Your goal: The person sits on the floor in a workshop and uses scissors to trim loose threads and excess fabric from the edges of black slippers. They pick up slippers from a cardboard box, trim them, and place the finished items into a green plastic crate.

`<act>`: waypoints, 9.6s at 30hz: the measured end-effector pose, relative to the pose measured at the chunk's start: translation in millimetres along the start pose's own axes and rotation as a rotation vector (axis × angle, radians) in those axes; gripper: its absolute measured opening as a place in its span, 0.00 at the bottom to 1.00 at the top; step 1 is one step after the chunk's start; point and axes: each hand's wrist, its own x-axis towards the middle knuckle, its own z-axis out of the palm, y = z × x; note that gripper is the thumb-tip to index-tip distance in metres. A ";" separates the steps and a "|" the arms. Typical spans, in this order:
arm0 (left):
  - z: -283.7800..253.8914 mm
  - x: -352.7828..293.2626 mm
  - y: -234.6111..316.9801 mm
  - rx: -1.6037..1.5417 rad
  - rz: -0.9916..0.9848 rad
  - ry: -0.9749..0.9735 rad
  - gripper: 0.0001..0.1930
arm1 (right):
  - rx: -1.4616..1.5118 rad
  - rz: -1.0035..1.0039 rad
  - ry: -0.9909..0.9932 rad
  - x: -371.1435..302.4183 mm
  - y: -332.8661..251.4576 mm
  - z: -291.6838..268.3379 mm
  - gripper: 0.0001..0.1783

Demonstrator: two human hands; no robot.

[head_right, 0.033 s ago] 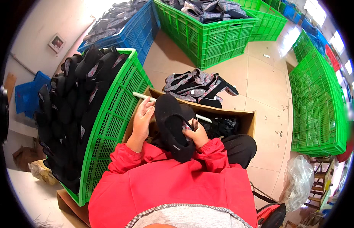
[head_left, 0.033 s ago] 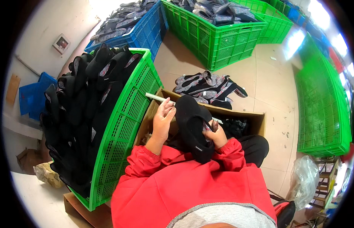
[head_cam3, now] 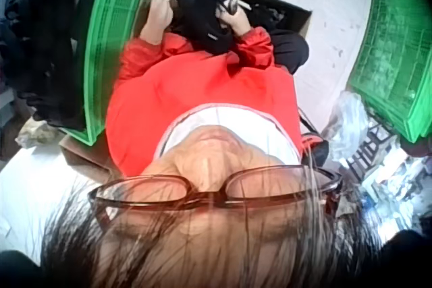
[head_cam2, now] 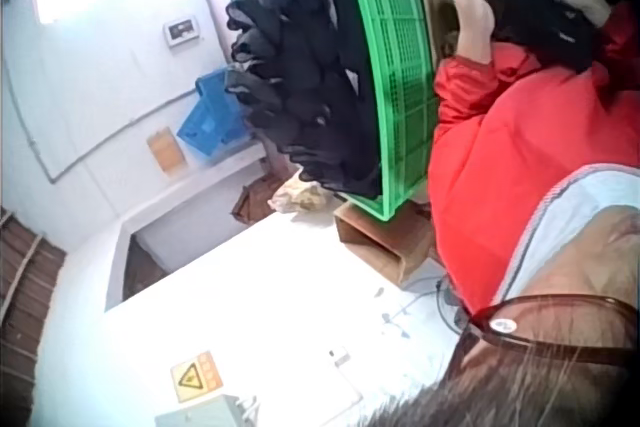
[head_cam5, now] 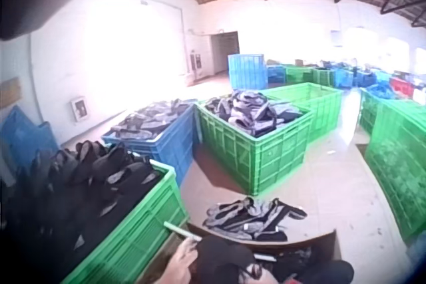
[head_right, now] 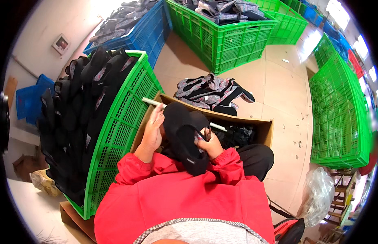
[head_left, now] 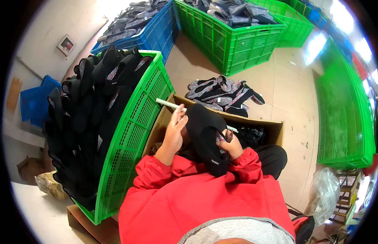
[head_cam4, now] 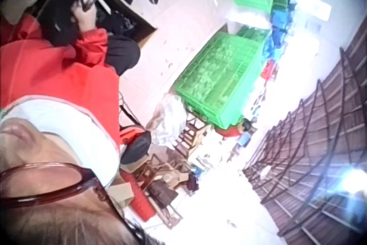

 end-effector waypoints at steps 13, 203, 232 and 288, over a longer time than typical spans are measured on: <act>-0.4 -14.8 0.5 -0.649 -0.110 -0.141 0.33 | -0.032 0.043 -0.101 -11.9 -1.8 -0.4 0.11; 65.9 -36.0 -51.9 0.097 -0.529 -0.224 0.18 | 0.815 -0.906 1.535 -201.7 -48.2 -259.7 0.09; 76.4 -32.0 -60.7 0.241 -0.467 -0.142 0.15 | -0.123 -0.622 1.001 -156.5 -19.4 -163.7 0.20; 75.8 -32.1 -57.7 0.177 -0.463 -0.143 0.13 | -0.204 -0.574 1.007 -154.3 -19.6 -165.4 0.21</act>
